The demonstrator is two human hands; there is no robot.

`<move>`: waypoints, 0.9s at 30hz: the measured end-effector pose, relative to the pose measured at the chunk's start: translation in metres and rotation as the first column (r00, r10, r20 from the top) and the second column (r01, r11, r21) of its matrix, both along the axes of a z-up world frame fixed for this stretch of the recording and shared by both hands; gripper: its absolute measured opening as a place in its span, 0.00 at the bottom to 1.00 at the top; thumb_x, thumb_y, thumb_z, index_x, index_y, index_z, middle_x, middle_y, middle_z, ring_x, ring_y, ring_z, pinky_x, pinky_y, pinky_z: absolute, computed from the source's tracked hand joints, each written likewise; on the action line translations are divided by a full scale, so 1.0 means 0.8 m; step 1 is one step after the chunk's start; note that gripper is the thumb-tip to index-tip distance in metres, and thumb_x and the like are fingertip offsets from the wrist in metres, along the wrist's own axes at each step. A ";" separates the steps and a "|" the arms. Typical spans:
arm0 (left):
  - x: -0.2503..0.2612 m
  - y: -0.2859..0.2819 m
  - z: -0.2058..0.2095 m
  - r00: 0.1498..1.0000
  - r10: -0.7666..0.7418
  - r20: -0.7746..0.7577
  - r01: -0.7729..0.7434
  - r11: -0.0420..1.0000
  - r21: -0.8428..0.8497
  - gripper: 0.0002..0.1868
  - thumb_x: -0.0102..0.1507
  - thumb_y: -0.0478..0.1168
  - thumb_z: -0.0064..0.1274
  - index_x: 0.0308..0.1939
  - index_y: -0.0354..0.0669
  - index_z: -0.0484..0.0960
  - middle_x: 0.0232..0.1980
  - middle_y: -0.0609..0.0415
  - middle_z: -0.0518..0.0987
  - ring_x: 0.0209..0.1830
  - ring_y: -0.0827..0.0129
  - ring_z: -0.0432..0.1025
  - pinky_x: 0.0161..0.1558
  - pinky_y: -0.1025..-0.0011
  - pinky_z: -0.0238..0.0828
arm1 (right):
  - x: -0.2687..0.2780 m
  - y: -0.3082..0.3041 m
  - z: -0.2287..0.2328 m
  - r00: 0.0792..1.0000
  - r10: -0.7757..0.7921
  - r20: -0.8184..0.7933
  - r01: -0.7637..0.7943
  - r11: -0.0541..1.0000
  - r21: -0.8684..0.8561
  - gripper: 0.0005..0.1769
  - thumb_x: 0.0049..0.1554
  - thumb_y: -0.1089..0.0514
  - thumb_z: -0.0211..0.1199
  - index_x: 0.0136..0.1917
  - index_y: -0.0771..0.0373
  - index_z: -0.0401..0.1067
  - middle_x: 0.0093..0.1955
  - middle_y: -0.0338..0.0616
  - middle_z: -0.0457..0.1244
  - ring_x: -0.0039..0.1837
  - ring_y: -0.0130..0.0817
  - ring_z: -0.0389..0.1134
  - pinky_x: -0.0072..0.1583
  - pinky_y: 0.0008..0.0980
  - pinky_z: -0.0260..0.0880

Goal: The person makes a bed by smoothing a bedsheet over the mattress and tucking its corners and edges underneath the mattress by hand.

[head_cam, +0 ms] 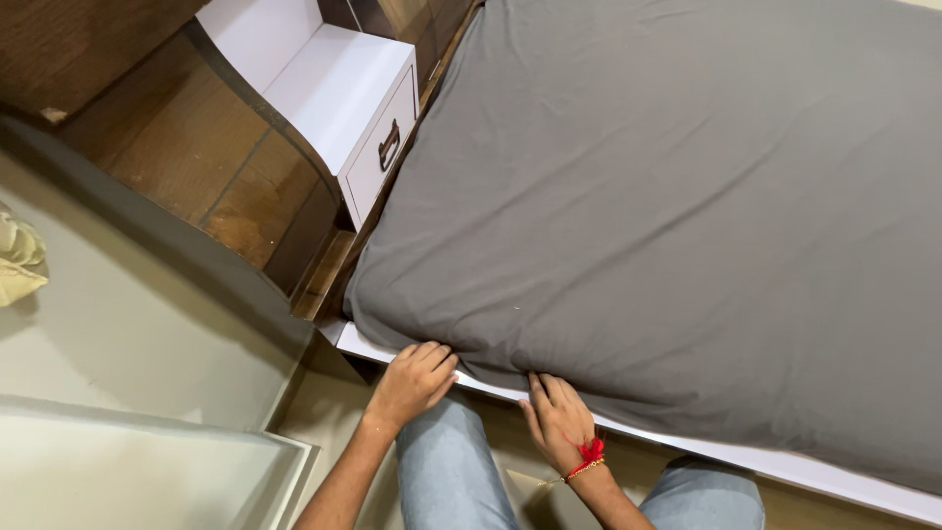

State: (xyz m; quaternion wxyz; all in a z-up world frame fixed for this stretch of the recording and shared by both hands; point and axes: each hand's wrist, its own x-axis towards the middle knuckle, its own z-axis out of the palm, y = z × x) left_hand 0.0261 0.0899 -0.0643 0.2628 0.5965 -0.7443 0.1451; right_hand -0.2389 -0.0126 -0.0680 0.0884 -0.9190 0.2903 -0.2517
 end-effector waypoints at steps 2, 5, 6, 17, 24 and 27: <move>0.001 -0.001 0.000 0.999 0.033 0.024 -0.032 0.999 -0.018 0.16 0.62 0.45 0.60 0.48 0.37 0.83 0.50 0.50 0.81 0.53 0.60 0.73 0.57 0.62 0.69 | 0.004 0.006 -0.003 0.999 -0.022 -0.036 0.023 0.999 0.022 0.27 0.58 0.50 0.61 0.66 0.69 0.69 0.62 0.53 0.64 0.64 0.49 0.64 0.66 0.44 0.64; -0.009 0.002 -0.008 0.996 0.062 0.069 -0.060 0.998 -0.030 0.18 0.60 0.47 0.60 0.47 0.37 0.83 0.50 0.48 0.80 0.52 0.57 0.73 0.57 0.60 0.68 | 0.008 0.025 -0.012 0.992 -0.044 -0.122 0.036 0.997 -0.064 0.34 0.57 0.44 0.59 0.69 0.69 0.65 0.67 0.54 0.60 0.70 0.50 0.59 0.70 0.55 0.52; -0.014 0.003 -0.011 0.996 0.064 0.068 -0.062 0.998 -0.029 0.18 0.60 0.47 0.60 0.47 0.37 0.83 0.50 0.48 0.80 0.52 0.57 0.73 0.57 0.60 0.68 | 0.011 0.035 -0.015 0.984 -0.100 -0.146 0.078 0.985 -0.152 0.39 0.53 0.41 0.58 0.70 0.68 0.64 0.70 0.55 0.59 0.71 0.53 0.57 0.69 0.62 0.49; -0.062 -0.008 -0.032 0.990 0.120 -0.068 -0.118 0.993 0.029 0.34 0.63 0.59 0.55 0.57 0.32 0.79 0.59 0.43 0.78 0.62 0.52 0.69 0.66 0.55 0.63 | 0.041 0.007 -0.013 0.963 -0.150 -0.222 0.152 0.988 -0.009 0.41 0.56 0.31 0.59 0.65 0.69 0.68 0.61 0.51 0.65 0.65 0.47 0.63 0.68 0.44 0.58; -0.075 -0.019 -0.020 0.980 0.189 -0.062 -0.178 0.973 0.150 0.42 0.53 0.62 0.62 0.58 0.32 0.76 0.57 0.43 0.76 0.61 0.52 0.67 0.67 0.53 0.60 | 0.043 0.028 -0.035 0.979 -0.205 0.011 0.200 0.936 -0.291 0.43 0.42 0.38 0.66 0.62 0.71 0.66 0.60 0.59 0.62 0.62 0.55 0.63 0.65 0.58 0.53; -0.073 -0.019 -0.018 0.983 0.186 -0.009 -0.180 0.964 0.198 0.43 0.49 0.60 0.67 0.57 0.32 0.76 0.56 0.44 0.75 0.59 0.53 0.67 0.65 0.54 0.60 | 0.038 0.035 -0.044 0.991 -0.135 0.015 0.135 0.969 -0.206 0.39 0.50 0.49 0.67 0.69 0.72 0.63 0.62 0.58 0.62 0.65 0.55 0.62 0.69 0.51 0.55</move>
